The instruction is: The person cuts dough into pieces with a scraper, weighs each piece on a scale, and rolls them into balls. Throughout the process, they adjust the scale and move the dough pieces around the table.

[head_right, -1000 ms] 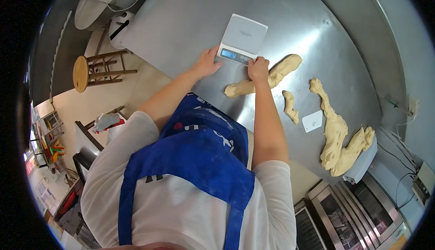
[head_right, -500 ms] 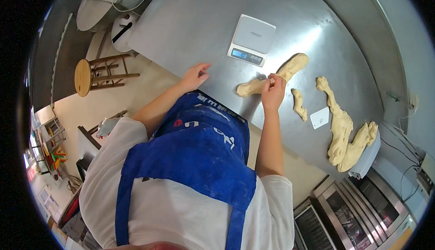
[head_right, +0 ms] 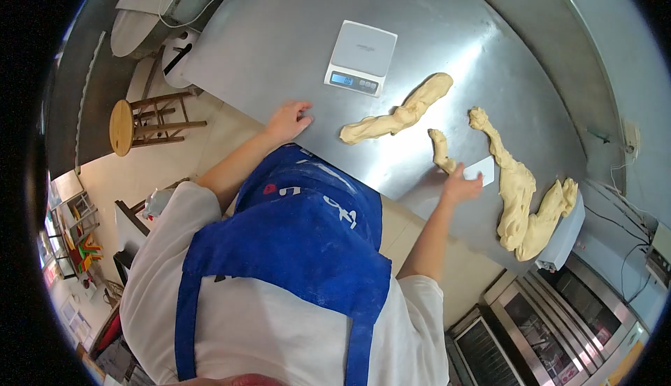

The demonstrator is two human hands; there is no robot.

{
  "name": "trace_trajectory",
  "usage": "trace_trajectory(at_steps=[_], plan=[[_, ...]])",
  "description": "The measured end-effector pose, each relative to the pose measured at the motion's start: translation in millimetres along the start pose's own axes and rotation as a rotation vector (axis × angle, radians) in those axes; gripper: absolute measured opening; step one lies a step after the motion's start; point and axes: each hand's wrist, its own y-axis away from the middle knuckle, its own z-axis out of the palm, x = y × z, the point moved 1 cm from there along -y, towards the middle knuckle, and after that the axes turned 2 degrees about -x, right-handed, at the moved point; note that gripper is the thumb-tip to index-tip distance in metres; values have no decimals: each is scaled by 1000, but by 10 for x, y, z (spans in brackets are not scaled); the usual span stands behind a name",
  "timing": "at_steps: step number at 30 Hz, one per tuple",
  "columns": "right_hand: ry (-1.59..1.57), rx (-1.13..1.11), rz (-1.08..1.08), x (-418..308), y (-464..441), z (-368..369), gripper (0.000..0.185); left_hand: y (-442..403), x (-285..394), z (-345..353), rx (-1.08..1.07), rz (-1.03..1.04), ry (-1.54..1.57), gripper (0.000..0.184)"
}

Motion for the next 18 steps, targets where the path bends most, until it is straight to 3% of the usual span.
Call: trace_trajectory(at_steps=[1, 3, 4, 9, 13, 15, 17, 18], plan=[[-7, -3, -4, 77, -155, 20, 59, 7, 67, 63, -9, 24, 13, 41], [-14, -528, 508, 281, -388, 56, 81, 53, 206, 218, -21, 33, 24, 43], [11, -590, 592, 337, -446, 104, 94, 52, 292, 291, -21, 66, 14, 44], [157, -729, 518, 423, -597, 209, 103, 51, 669, 515, -75, 107, -10, 48], [-14, -685, 613, 640, -667, 413, 87, 0, 634, 710, -70, 203, -4, 51], [-172, -775, 415, 632, -718, 468, 88, -28, 696, 701, -29, 263, -37, 52], [-159, -819, 376, 585, -779, 340, 88, 25, 671, 671, -95, 173, 3, 53], [-53, -850, 506, 414, -826, 171, 101, 43, 640, 662, -111, 170, 5, 53]])
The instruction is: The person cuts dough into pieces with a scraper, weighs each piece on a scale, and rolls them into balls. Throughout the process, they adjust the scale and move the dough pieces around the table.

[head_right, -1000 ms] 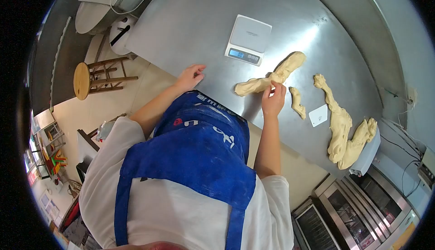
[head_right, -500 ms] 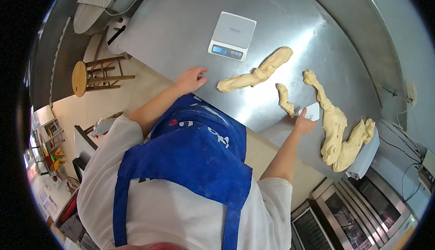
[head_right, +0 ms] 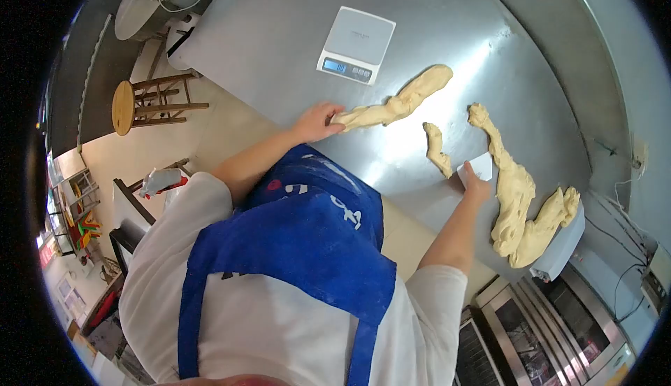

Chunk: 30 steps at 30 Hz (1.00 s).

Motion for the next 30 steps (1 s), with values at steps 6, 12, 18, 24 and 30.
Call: trace_trajectory(at_steps=[6, 12, 18, 24, 30], plan=[[-310, 183, 114, 200, -27, 259, 117, -120, -96, 7, -21, -1, 244, 56], [-501, 319, -488, 35, 95, 128, 50, -92, -85, -50, -48, 23, 153, 54], [-79, -133, -1007, -1045, 1771, 53, 31, -161, -123, 17, -54, -14, 217, 52], [109, -269, -1165, -1497, 2487, 450, 27, -145, -107, -93, -85, 50, 169, 52], [234, -237, -1250, -1552, 2481, 680, 21, -152, -76, -67, -87, 2, 187, 50]])
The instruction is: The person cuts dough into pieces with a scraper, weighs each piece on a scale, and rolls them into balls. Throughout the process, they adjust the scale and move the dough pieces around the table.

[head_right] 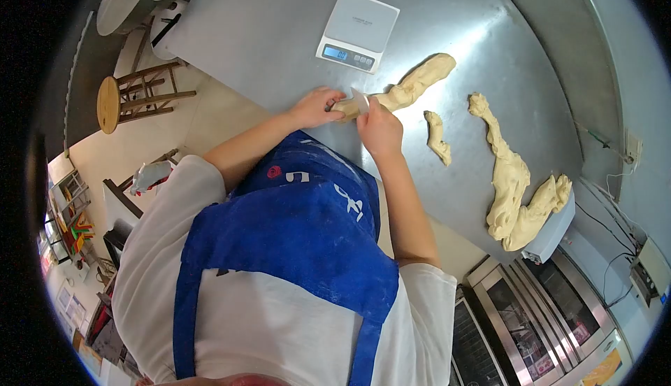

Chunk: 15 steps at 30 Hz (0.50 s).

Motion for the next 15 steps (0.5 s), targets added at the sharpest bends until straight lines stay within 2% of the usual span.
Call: trace_trajectory(at_steps=[2, 7, 9, 11, 15], plan=[[12, -19, -23, -15, -40, 70, 19, 12, 8, -5, -5, 84, -122, 47], [40, -126, -39, 51, -173, 276, 18, 37, -47, 78, 51, 102, -133, 43], [25, -127, -13, -26, -206, 346, 20, 53, 15, 23, 66, 103, -127, 43], [22, -131, -15, -126, -191, 360, 20, 93, 93, -25, 15, -9, -133, 42], [-20, -76, -83, -159, -257, 431, 22, 262, 132, -30, 104, 59, -159, 45]])
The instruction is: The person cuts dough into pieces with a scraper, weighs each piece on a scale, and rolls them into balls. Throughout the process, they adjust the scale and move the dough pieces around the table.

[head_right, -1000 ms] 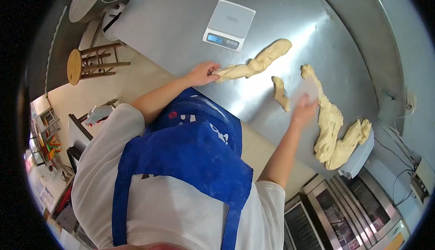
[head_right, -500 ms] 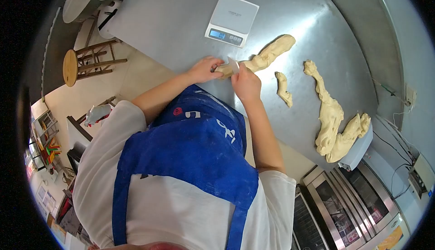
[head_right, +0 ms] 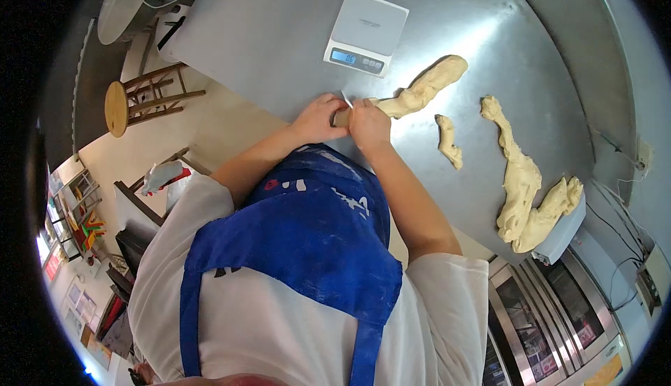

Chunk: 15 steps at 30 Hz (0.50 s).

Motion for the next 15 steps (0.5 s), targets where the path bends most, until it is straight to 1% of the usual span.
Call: trace_trajectory(at_steps=[1, 2, 3, 4, 5, 6, 7, 8, 9, 10, 11, 12, 14, 15], plan=[[-2, 2, 0, 34, -19, 40, 22, 32, 16, 5, 53, 41, -35, 51], [-62, 43, 90, 80, -45, 79, 23, 53, 26, 7, 109, 84, -71, 56], [-122, 85, 178, 115, -65, 123, 24, 80, -6, 48, 112, 87, -76, 56], [-126, 91, 171, 112, -51, 189, 24, 104, -72, 101, 158, 117, -94, 62], [-198, 176, 203, 68, 4, 237, 26, 117, -128, 115, 203, 146, -114, 69], [-271, 257, 236, 21, 55, 259, 27, 119, -155, 102, 207, 145, -120, 69], [-367, 240, 225, -27, 86, 291, 28, 132, -196, 92, 192, 24, -13, 70], [-373, 240, 230, -73, 129, 295, 28, 158, -186, 59, 171, -96, 96, 71], [-559, 357, 256, -102, 174, 274, 29, 177, -165, -17, 178, -244, 218, 71], [-744, 482, 277, -100, 176, 249, 30, 125, -182, -77, 172, -236, 212, 71], [-852, 525, 364, 35, 189, 305, 31, 23, -230, -146, 188, -217, 207, 76], [-856, 532, 373, 121, 236, 226, 31, -69, -199, -248, 202, -203, 203, 80], [-898, 558, 542, 297, 360, 62, 31, -476, -16, -513, 205, -57, 237, 76], [-902, 586, 549, 369, 435, 14, 31, -722, 13, -588, 192, -34, 228, 76]])
